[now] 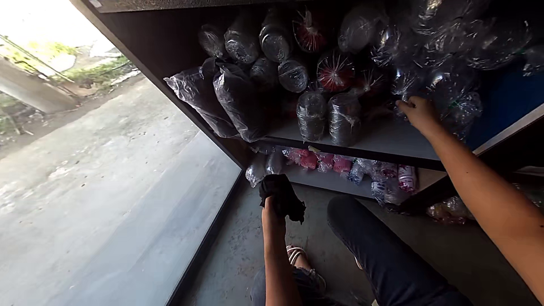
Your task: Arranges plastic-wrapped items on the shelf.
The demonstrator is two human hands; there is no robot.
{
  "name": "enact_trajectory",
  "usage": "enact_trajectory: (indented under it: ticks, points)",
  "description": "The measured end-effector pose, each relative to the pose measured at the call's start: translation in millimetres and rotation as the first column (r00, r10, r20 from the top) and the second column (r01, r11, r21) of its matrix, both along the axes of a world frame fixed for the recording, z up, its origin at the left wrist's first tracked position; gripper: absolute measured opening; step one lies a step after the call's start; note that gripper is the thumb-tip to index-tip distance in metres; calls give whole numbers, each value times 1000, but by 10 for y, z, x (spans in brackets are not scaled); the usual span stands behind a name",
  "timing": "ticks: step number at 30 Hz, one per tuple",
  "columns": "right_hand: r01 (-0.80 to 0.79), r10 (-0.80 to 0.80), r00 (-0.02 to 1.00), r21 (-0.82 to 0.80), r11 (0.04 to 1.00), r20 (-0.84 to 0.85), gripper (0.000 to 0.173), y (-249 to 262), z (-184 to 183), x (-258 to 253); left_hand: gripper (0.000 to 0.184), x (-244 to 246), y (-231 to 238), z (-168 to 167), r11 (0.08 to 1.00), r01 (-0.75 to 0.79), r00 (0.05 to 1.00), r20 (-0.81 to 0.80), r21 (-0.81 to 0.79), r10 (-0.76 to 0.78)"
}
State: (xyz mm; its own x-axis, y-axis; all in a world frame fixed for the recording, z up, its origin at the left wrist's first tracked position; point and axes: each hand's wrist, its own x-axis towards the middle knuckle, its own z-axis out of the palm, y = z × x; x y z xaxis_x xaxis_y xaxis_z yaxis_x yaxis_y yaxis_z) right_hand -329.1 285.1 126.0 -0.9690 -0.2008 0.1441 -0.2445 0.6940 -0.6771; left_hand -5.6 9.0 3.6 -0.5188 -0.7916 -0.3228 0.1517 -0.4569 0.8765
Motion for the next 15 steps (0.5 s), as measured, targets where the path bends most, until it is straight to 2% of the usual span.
enact_trajectory:
  ticks: [3, 8, 12, 15]
  points:
    - [38, -41, 999, -97, 995, -26, 38, -30, -59, -21, 20, -2, 0, -6, 1000, -2, 1000, -8, -7, 2]
    - [64, -71, 995, -95, 993, -64, 26, -87, -86, -41, 19, -13, 8, 5, 1000, -10, 1000, -10, 0, 10]
    - [29, -31, 1000, -172, 985, -5, 30, -37, -137, -51, 20, -10, -4, -24, 1000, -4, 1000, 7, -9, 4]
    - [47, -52, 998, -113, 992, -36, 37, -14, -84, 8, 21, -12, 2, -14, 1000, 4, 1000, 19, -18, -4]
